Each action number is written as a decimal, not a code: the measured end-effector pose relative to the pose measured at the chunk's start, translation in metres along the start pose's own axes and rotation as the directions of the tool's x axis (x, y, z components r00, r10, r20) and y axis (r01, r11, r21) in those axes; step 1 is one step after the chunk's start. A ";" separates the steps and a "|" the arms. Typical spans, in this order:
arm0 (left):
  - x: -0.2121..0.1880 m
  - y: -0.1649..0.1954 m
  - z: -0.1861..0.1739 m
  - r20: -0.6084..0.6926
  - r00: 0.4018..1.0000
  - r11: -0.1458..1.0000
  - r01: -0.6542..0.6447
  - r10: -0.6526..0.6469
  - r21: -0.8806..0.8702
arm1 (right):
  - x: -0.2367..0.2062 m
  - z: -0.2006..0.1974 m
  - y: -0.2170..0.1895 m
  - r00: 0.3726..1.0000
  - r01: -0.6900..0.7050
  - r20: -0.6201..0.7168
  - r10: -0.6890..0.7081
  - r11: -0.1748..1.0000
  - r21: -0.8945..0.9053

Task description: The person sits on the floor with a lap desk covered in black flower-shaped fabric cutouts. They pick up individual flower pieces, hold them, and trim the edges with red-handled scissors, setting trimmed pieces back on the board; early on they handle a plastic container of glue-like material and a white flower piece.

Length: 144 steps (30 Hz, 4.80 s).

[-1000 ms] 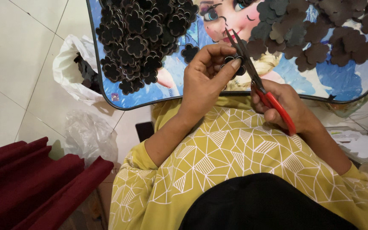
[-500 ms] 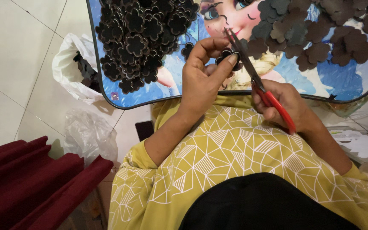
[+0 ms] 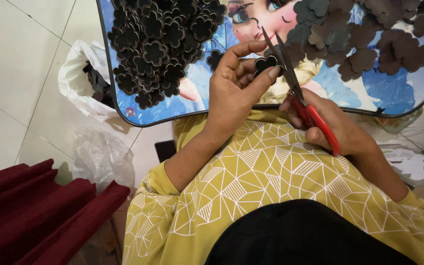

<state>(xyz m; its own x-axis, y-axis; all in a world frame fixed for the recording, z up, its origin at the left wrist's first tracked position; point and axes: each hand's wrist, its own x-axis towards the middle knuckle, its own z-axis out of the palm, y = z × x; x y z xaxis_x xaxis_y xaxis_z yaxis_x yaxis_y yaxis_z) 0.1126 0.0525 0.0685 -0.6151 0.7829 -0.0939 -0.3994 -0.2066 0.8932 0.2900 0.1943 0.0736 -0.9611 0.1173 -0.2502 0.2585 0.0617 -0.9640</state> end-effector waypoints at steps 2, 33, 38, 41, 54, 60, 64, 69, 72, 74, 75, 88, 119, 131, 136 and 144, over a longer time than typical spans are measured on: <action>-0.001 0.001 0.000 -0.005 1.000 1.000 0.008 -0.008 0.006 | 0.000 0.000 0.000 1.000 0.002 -0.006 -0.002 1.000 -0.009; 0.001 -0.004 -0.003 -0.010 1.000 1.000 0.029 -0.030 -0.009 | 0.004 0.000 0.012 1.000 0.021 -0.024 -0.020 0.999 0.033; 0.002 -0.004 -0.004 -0.012 0.999 0.999 0.032 -0.032 0.003 | 0.002 -0.002 0.014 1.000 -0.005 -0.016 0.006 0.999 0.043; 0.001 -0.004 -0.005 -0.012 0.999 0.999 0.034 -0.034 0.008 | 0.001 -0.002 0.015 1.000 -0.011 -0.020 0.012 0.999 0.036; 0.002 0.003 -0.008 0.001 0.998 0.997 0.069 -0.069 0.022 | -0.002 -0.006 0.020 0.998 -0.046 -0.047 0.045 0.999 -0.024; 0.001 0.004 -0.009 0.005 0.997 0.996 0.072 -0.073 0.050 | -0.004 -0.002 0.012 0.996 0.070 -0.065 -0.065 0.994 0.082; 0.001 0.000 -0.009 0.032 0.999 0.999 0.041 -0.040 -0.009 | -0.004 -0.003 0.007 0.998 0.047 -0.039 -0.046 0.998 0.031; -0.001 -0.001 -0.009 0.042 0.998 0.998 0.038 -0.036 -0.060 | -0.003 -0.002 0.004 0.999 0.050 -0.015 -0.050 0.999 0.004; -0.001 -0.001 -0.009 0.026 0.997 0.997 0.071 -0.070 -0.028 | -0.003 -0.002 0.005 1.000 0.019 -0.015 -0.019 1.000 0.025; -0.002 -0.002 -0.007 0.006 0.998 0.998 0.065 -0.065 -0.023 | -0.003 -0.001 0.005 1.000 0.019 -0.014 -0.018 0.999 0.031; -0.002 -0.003 -0.006 -0.004 0.998 0.998 0.062 -0.062 -0.020 | -0.003 -0.001 0.006 1.000 0.020 -0.013 -0.020 0.999 0.033; -0.002 -0.014 0.000 0.036 0.999 0.998 0.022 -0.020 -0.056 | -0.002 -0.001 0.007 0.999 0.041 -0.005 -0.041 0.999 0.033; 0.002 -0.012 0.002 0.040 0.998 0.993 0.043 -0.039 -0.111 | 0.000 0.003 0.008 0.997 -0.002 -0.078 0.007 0.998 0.069; -0.003 0.000 0.012 0.005 0.999 0.995 -0.035 0.035 0.092 | 0.000 0.003 -0.006 0.997 0.032 -0.065 -0.034 0.999 -0.024; -0.005 0.002 0.012 -0.009 0.999 0.982 -0.043 0.046 0.185 | 0.001 0.003 -0.004 0.996 0.047 -0.069 -0.048 0.999 -0.013; -0.004 0.002 0.009 -0.008 0.999 0.976 -0.046 0.048 0.211 | 0.000 0.004 0.005 0.997 0.025 -0.074 -0.022 0.999 0.041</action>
<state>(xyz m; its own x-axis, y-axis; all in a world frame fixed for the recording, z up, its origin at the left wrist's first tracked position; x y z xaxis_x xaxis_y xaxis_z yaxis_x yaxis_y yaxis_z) 0.1207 0.0542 0.0748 -0.6389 0.7674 -0.0541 -0.2184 -0.1135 0.9692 0.2906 0.1910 0.0686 -0.9568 0.1887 -0.2214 0.2299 0.0242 -0.9729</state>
